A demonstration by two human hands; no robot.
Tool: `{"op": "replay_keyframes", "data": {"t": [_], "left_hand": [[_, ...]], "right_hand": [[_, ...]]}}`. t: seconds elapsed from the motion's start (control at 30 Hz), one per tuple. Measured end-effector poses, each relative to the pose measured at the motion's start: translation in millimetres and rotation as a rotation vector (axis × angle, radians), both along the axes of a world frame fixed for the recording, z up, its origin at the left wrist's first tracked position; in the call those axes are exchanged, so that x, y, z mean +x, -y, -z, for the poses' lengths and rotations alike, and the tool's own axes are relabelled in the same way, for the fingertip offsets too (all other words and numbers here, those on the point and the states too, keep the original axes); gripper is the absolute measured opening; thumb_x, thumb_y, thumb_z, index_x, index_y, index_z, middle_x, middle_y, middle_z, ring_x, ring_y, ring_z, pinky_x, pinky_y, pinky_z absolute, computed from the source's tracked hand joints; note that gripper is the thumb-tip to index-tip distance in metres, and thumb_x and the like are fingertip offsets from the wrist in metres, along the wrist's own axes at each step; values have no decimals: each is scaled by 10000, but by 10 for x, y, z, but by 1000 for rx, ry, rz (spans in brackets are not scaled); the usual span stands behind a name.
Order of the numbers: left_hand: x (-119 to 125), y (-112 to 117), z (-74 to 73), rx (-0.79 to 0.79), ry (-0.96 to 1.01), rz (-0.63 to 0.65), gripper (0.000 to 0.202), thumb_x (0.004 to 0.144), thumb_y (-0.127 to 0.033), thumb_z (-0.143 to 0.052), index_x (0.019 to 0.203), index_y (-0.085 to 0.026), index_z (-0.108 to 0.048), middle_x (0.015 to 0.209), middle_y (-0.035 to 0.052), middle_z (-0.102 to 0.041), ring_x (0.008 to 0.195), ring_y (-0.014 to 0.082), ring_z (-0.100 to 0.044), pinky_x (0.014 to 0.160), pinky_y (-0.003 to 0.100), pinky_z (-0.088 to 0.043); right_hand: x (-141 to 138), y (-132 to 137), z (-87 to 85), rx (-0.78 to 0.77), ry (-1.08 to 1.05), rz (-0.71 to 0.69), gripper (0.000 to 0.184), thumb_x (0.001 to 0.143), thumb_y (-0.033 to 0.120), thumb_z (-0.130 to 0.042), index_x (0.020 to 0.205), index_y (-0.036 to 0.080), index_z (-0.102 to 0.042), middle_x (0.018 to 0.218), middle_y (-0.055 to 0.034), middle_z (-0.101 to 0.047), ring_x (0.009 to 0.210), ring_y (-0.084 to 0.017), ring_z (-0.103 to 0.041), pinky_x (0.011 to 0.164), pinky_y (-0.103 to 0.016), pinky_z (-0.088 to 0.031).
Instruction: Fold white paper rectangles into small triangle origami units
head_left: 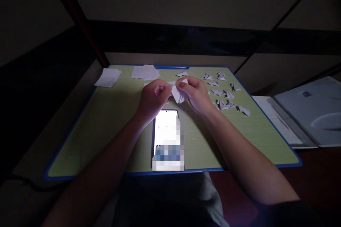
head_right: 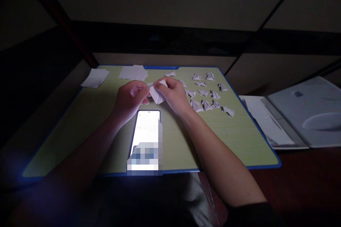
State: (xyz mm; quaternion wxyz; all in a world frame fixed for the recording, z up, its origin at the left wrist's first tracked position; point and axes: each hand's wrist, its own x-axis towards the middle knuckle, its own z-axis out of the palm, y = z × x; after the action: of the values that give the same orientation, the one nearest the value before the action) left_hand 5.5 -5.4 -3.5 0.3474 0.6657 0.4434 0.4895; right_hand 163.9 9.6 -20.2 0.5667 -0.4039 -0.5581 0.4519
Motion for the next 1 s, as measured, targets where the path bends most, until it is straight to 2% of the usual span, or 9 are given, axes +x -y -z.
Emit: {"op": "replay_keyframes", "data": {"t": [0.23,0.57,1.0], "left_hand": [[-9,2,-1,19,-19,4,96,805,-192,-576,713,-173,-594,611,-1,-627,465,95,-561,436,219,-436],[13,10,-8,17,26,36,77,795,-200,-580,731,-163,-601,640,9,-641,482,89,-570,427,199,-441],[12,1,-2,21,36,18,72,776,-186,-594,706,-168,-600,594,-3,-622,448,92,-559,413,208,-429]], "right_hand": [[-18,20,-14,-37,-12,-74,192,707,360,-771,736,197,-675,646,22,-578,562,-99,-467,536,-264,-349],[-28,23,-17,-39,-71,-45,167,675,313,-776,681,190,-663,596,34,-581,516,-83,-467,495,-250,-319],[-35,15,-4,-54,-85,-64,155,685,318,-780,694,194,-688,626,21,-608,548,-96,-493,513,-256,-342]]}}
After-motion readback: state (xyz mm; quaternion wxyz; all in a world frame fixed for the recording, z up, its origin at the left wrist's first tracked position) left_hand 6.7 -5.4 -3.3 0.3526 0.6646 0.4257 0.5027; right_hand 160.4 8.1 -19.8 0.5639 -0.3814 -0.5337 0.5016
